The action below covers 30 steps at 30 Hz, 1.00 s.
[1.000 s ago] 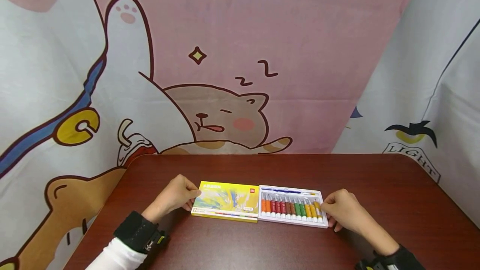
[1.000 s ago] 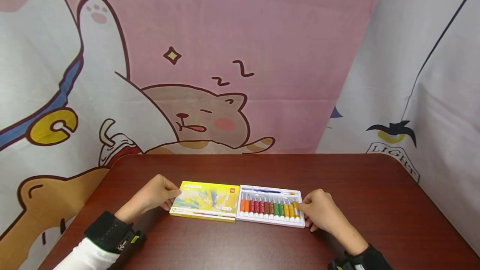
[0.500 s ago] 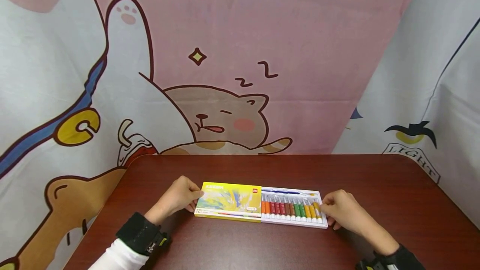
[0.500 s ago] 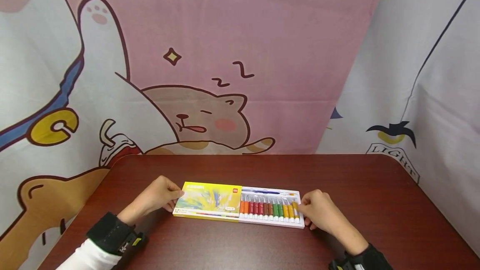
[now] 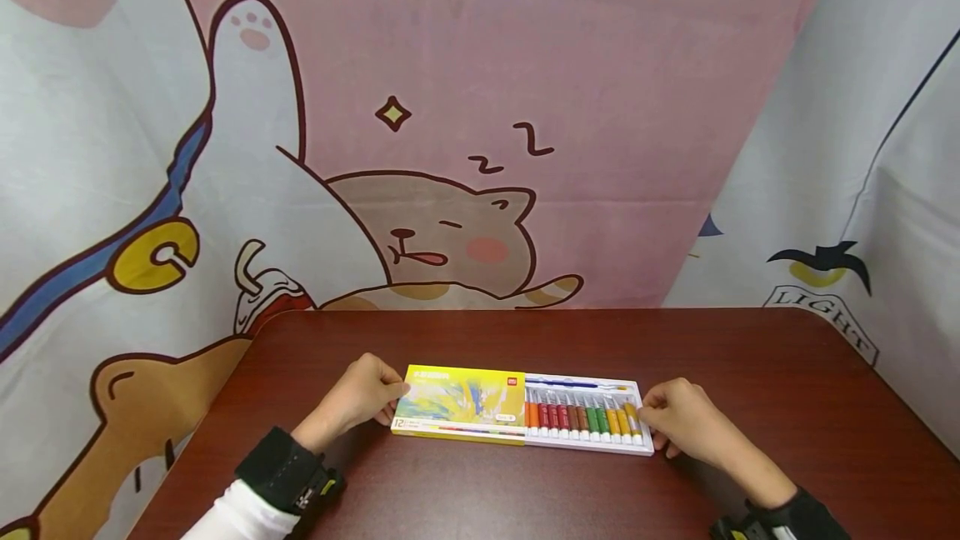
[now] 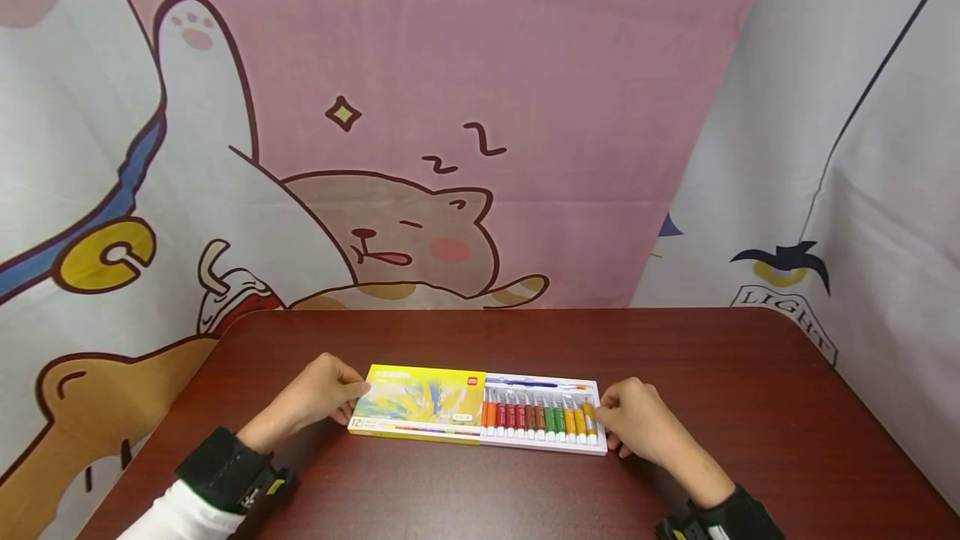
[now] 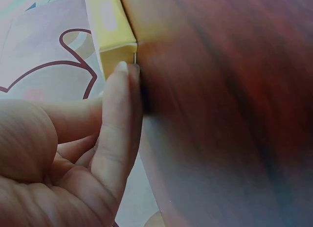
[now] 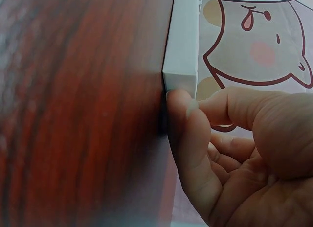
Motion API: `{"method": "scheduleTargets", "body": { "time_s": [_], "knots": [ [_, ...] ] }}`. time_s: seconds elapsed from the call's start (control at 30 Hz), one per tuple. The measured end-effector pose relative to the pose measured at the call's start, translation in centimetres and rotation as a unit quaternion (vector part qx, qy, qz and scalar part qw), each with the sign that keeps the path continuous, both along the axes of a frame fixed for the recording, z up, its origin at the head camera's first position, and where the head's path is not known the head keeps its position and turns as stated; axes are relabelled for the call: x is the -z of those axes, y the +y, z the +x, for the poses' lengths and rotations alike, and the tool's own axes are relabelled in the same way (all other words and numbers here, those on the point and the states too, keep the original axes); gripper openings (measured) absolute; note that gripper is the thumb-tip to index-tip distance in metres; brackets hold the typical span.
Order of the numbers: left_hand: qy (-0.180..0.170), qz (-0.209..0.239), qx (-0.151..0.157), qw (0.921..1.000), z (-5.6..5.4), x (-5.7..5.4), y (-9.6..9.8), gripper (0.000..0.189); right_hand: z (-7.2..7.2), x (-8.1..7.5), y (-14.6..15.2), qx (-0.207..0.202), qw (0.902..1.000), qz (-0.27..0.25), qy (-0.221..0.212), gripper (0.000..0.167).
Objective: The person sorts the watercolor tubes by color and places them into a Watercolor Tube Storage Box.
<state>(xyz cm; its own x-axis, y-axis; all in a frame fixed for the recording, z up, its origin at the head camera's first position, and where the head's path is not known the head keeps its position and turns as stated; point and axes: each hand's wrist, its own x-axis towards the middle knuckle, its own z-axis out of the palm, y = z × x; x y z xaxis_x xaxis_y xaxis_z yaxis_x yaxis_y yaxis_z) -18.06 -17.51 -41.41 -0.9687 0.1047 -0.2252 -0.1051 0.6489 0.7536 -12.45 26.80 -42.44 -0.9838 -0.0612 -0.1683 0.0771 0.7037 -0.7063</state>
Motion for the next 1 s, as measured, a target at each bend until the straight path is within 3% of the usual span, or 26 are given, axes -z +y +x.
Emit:
{"method": "scheduleTargets", "body": {
  "time_s": [0.37, 0.67, 1.0],
  "knots": [
    [0.015, 0.006, -0.003, 0.9999, 0.1, 0.1, 0.2, 0.008, 0.1, 0.0, -0.4, -0.001, 1.0, 0.001, 0.007, 0.011],
    [0.001, 0.059, 0.021, 0.998, 0.3, 0.3, 0.4, 0.008, 0.1, -0.1, -1.1, -0.014, 0.9999, -0.007, 0.003, 0.012],
    [0.003, 0.056, 0.024, 0.9981, 0.3, 0.2, 1.1, 0.009, 0.1, -0.1, -1.3, -0.012, 0.9999, -0.005, 0.006, 0.011]
  ]
}}
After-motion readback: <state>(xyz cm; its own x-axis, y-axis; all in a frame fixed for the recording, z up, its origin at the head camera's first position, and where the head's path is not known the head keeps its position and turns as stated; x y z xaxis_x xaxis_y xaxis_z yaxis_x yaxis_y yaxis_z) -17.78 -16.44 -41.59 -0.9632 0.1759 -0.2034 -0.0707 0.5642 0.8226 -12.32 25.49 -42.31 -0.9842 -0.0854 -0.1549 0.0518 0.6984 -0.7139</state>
